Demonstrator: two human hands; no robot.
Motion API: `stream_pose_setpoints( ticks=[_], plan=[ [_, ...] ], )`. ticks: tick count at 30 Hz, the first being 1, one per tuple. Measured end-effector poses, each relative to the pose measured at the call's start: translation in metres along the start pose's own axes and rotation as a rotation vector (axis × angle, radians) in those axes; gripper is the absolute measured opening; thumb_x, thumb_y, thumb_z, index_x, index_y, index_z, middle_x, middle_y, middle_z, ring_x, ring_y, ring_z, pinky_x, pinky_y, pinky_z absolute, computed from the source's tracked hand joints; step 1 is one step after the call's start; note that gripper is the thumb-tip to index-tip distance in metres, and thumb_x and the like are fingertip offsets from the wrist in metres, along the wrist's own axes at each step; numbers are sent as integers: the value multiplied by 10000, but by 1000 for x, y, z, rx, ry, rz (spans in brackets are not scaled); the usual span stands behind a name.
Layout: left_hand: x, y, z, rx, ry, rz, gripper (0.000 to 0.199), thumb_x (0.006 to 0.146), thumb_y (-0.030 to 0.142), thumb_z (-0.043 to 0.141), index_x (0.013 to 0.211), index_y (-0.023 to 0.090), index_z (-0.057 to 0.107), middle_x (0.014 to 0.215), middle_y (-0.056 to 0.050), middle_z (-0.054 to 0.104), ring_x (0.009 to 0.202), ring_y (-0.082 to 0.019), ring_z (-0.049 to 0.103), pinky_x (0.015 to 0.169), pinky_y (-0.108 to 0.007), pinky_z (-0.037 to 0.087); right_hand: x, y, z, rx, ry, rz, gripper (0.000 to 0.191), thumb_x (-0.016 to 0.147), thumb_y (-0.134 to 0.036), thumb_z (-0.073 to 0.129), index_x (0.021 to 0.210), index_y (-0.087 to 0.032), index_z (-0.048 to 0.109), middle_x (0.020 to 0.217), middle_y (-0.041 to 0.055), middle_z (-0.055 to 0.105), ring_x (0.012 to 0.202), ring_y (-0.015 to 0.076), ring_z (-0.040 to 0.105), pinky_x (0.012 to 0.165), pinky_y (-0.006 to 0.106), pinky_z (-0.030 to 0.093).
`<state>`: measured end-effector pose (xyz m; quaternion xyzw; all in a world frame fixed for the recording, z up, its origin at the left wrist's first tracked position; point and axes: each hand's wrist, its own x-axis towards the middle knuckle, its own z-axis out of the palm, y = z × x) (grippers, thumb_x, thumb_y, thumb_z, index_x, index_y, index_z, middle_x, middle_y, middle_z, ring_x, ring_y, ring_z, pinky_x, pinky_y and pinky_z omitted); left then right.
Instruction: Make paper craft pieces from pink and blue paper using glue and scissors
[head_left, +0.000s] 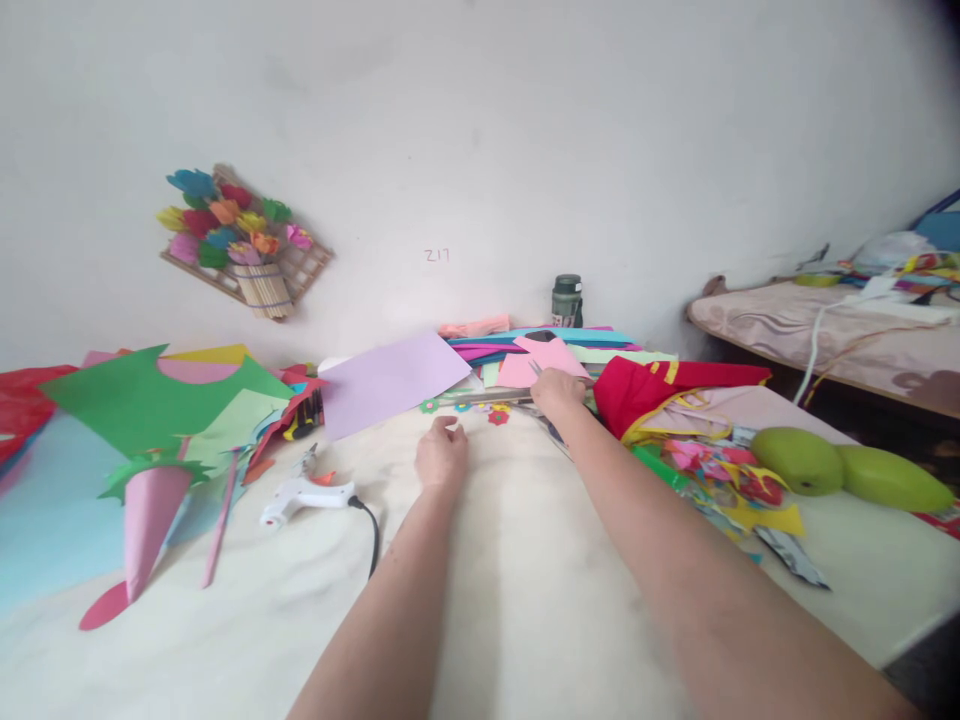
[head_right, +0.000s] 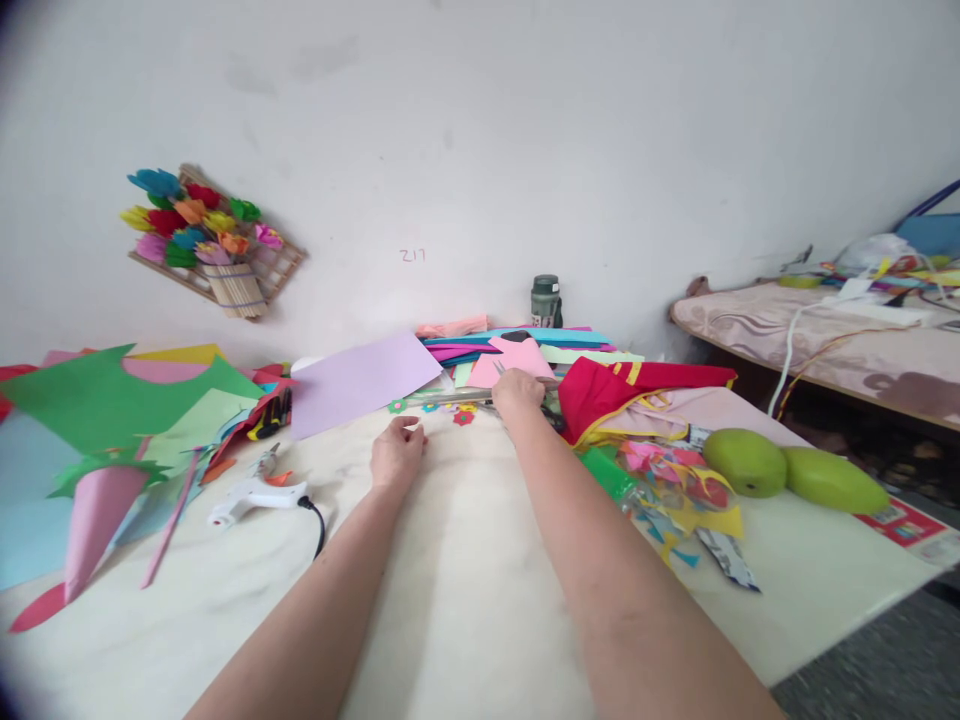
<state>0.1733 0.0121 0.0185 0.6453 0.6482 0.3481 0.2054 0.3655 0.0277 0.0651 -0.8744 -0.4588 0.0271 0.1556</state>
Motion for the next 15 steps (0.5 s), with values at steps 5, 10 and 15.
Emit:
stream_pose_setpoints(
  ticks=[5,10,15],
  plan=[
    [1,-2,2,-5,1,5,243,746,296,458,959,267,571,790,-15,674,841,-174,584,650,-262,392,1,-4,-5,-4,-17,-26,365,743,-290,463,1038,-114,587,1042,185,590,956,250,563,737,323,428],
    [1,-5,3,-41,28,12,211,765,354,433,885,258,578,764,-18,666,790,-174,593,645,-265,405,1,-18,0,44,10,-104,395,759,-256,419,1123,-138,517,1044,161,589,944,238,565,725,312,431],
    [1,-6,2,-63,87,-14,287,798,404,363,805,209,573,774,-57,655,753,-174,601,648,-260,413,-3,-19,26,-34,55,-179,348,811,-178,335,1068,-133,565,1027,162,579,911,234,559,704,323,424]
  ],
)
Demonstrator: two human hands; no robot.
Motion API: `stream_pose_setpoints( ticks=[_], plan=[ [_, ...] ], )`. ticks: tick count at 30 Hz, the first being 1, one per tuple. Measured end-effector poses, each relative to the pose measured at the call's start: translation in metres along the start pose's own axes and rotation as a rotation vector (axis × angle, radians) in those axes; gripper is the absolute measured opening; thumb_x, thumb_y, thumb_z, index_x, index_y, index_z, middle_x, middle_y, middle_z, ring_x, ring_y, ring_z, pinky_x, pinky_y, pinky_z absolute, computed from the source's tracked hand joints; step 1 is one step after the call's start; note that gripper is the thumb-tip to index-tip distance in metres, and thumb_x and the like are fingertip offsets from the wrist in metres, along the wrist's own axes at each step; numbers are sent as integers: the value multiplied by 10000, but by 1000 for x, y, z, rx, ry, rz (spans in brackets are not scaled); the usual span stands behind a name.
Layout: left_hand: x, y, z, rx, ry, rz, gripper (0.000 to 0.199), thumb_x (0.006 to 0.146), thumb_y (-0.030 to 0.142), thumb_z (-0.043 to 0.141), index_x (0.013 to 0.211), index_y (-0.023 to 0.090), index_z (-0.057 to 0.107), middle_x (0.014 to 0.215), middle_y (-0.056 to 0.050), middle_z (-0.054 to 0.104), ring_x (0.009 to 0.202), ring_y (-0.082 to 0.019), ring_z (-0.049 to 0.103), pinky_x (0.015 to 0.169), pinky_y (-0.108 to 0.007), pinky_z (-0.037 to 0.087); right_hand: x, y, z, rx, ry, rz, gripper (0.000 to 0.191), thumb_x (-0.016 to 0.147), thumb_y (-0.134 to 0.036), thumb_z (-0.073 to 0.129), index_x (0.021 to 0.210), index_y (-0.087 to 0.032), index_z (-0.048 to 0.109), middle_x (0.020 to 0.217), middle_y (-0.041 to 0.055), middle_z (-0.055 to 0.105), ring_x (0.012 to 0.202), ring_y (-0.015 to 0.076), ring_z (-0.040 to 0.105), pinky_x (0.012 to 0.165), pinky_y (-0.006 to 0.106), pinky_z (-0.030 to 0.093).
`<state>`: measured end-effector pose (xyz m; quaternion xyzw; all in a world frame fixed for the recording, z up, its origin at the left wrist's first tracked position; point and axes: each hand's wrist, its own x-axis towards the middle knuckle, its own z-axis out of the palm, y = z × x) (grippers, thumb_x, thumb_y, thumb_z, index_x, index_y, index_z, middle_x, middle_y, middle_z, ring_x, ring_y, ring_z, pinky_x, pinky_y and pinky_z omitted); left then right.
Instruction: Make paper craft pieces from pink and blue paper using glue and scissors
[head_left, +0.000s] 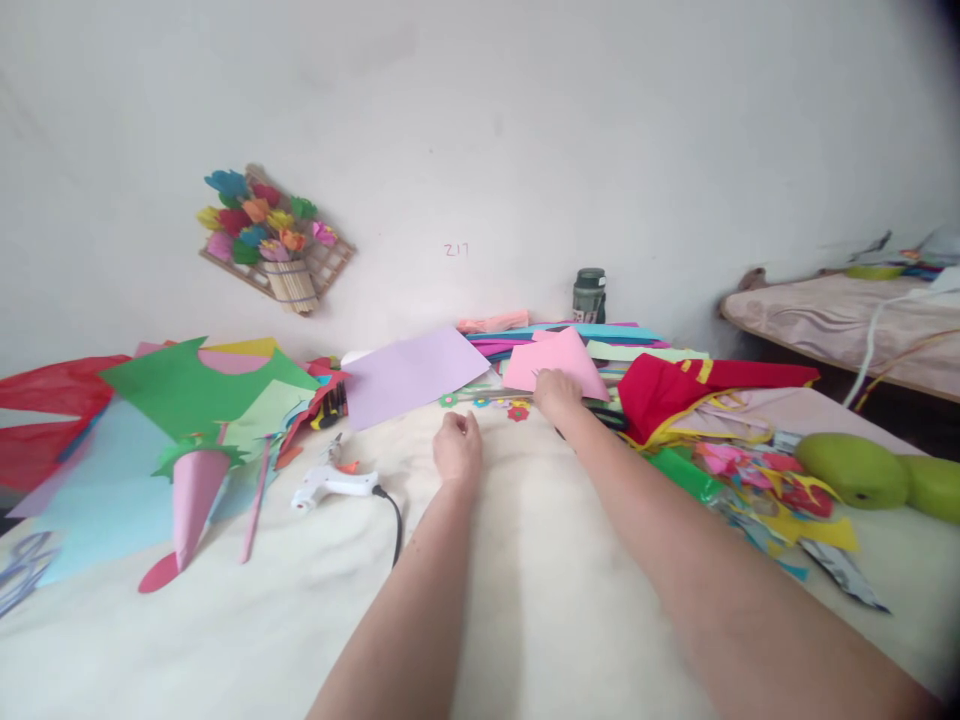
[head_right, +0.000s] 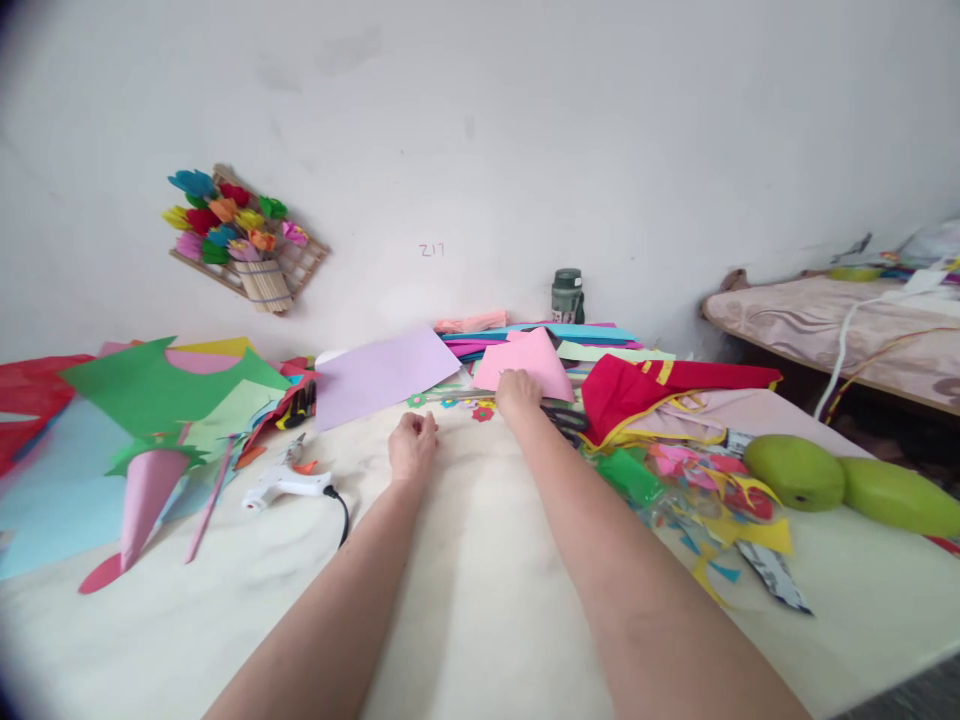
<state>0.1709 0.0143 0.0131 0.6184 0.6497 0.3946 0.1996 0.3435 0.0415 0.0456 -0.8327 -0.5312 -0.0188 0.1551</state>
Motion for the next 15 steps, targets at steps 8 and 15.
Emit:
stream_pose_setpoints(
  ticks=[8,15],
  plan=[
    [4,-7,1,-82,42,-48,350,821,419,290,807,198,561,736,-54,640,717,-159,599,627,-257,433,-12,4,19,-138,131,-135,298,793,-160,381,942,-101,633,1038,187,531,1006,283,441,833,398,292],
    [2,-5,-1,-561,107,-152,284,799,401,341,831,189,527,679,-35,593,609,-147,591,467,-224,421,-35,-39,21,-78,191,-418,275,807,-173,373,876,-125,635,932,147,600,916,250,488,778,364,275]
  ],
)
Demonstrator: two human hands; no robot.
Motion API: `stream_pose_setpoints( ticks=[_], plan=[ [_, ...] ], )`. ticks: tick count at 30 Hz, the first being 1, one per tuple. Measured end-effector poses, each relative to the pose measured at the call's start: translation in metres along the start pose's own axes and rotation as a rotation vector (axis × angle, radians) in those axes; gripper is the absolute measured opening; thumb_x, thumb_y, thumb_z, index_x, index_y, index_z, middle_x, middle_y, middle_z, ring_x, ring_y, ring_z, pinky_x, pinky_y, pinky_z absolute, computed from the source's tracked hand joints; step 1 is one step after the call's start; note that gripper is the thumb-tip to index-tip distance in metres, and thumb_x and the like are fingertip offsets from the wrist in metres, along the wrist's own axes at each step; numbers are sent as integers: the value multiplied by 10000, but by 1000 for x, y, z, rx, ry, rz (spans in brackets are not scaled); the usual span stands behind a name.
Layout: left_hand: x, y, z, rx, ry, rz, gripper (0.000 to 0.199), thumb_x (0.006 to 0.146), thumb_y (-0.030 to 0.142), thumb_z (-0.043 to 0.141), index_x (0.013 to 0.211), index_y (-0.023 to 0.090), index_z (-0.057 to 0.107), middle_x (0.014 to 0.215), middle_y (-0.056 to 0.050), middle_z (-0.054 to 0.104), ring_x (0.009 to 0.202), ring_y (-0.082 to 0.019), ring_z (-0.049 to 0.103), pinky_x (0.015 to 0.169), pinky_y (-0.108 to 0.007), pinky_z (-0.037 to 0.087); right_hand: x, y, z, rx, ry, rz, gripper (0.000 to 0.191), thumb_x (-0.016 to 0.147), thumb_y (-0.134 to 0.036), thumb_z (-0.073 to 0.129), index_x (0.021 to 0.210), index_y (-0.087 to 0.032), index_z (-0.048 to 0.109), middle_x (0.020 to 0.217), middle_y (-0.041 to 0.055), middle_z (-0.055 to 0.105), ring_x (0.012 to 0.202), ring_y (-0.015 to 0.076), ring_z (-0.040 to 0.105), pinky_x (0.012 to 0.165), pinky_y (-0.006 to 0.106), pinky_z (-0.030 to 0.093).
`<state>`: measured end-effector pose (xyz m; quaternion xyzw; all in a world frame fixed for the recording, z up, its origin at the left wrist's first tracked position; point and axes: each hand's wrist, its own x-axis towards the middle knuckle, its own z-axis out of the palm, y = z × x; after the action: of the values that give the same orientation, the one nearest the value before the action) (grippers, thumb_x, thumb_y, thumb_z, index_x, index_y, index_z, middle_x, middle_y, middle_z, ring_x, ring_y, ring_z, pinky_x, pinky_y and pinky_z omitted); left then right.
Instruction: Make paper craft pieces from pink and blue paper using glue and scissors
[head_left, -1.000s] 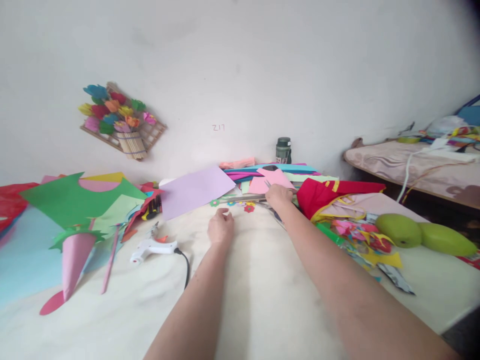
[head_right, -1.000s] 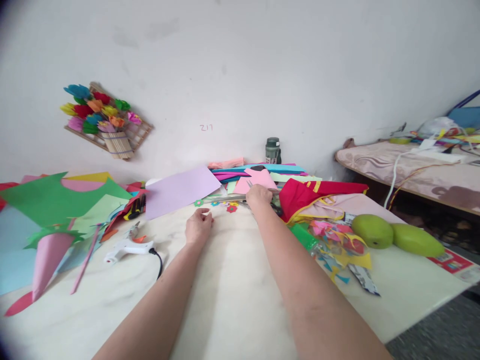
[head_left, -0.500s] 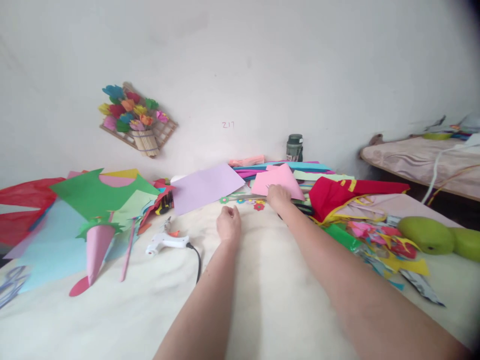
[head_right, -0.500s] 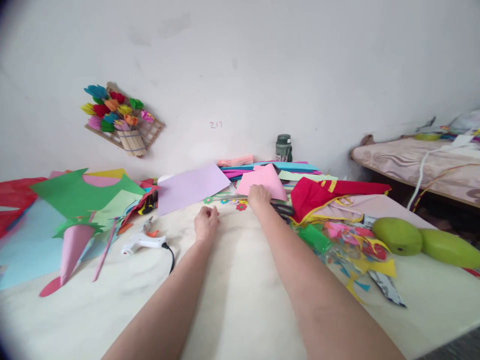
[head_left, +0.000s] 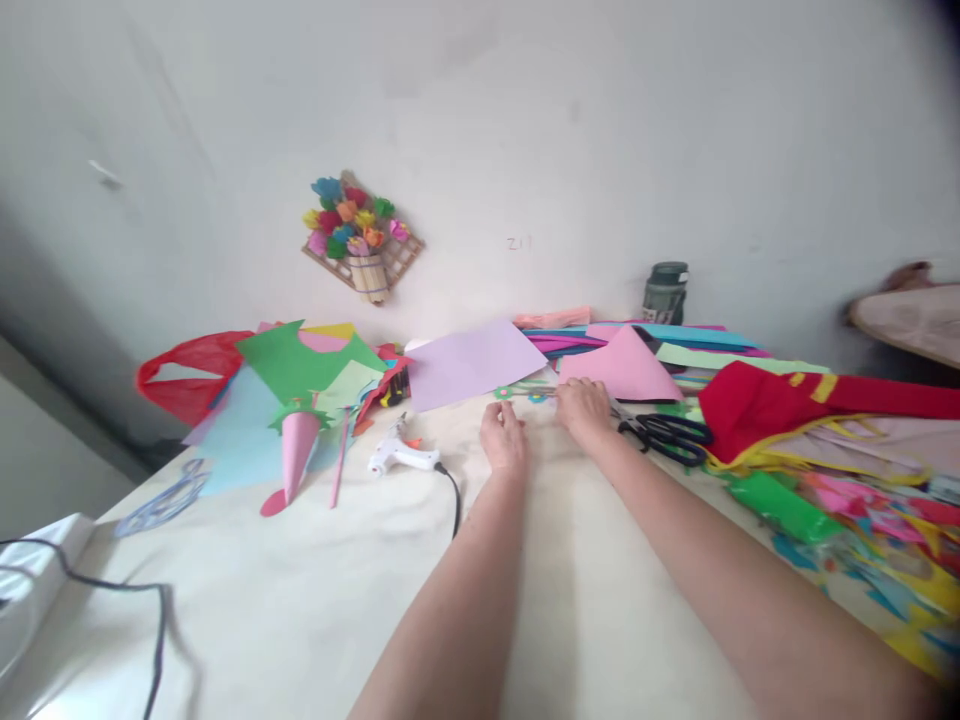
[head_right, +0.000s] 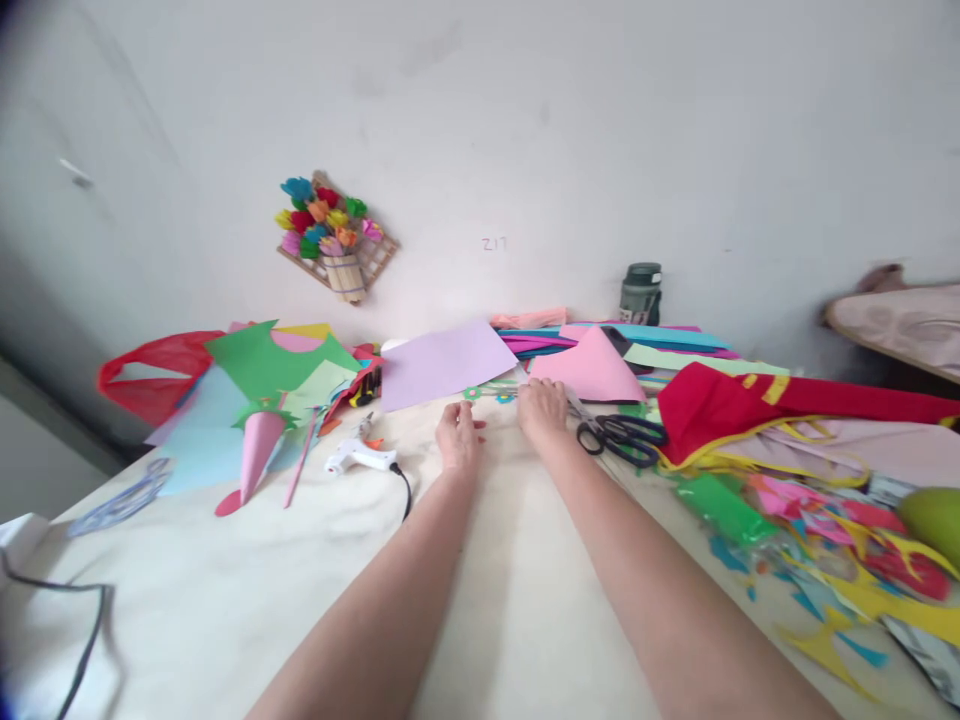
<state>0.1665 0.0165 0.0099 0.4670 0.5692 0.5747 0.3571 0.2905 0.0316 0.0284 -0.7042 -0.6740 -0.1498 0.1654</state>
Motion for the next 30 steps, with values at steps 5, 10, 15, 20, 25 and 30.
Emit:
stream_pose_setpoints(
  ticks=[5,10,15,20,25,30],
  plan=[
    [5,20,-8,-276,232,-7,255,795,346,336,862,169,507,873,-83,578,714,-155,583,445,-213,412,-9,-42,-4,69,14,-121,254,823,-214,375,843,-141,618,882,120,631,874,225,522,754,345,274],
    [13,47,-16,-365,334,-10,228,797,304,325,813,174,511,885,-77,578,837,-153,550,620,-241,436,-21,-66,-17,135,9,-166,314,849,-232,326,746,-141,607,751,105,644,763,210,568,728,326,295],
    [18,53,-28,-232,367,-46,175,749,255,393,717,176,547,780,-52,582,802,-158,539,765,-286,385,-24,-79,-24,254,-35,-38,429,878,-338,244,713,-155,596,705,100,634,688,203,579,588,281,316],
    [9,40,-33,-316,146,-94,116,683,259,503,623,171,549,586,4,525,597,-117,498,610,-246,384,-19,-79,-20,759,-84,27,344,858,-387,275,715,-175,506,663,31,573,634,148,517,551,248,325],
    [-7,32,-29,-512,-219,-34,315,682,367,530,471,163,417,400,49,366,385,-62,355,418,-205,286,-19,-71,-20,1558,-246,68,347,746,-489,436,588,-181,404,468,-57,376,437,83,357,450,220,313],
    [-13,32,-27,-686,-354,-21,316,617,428,614,569,142,489,448,51,415,375,-35,353,387,-174,242,-21,-72,-25,1906,-327,207,430,644,-525,565,510,-188,335,376,-86,272,349,46,234,368,199,219]
  ],
)
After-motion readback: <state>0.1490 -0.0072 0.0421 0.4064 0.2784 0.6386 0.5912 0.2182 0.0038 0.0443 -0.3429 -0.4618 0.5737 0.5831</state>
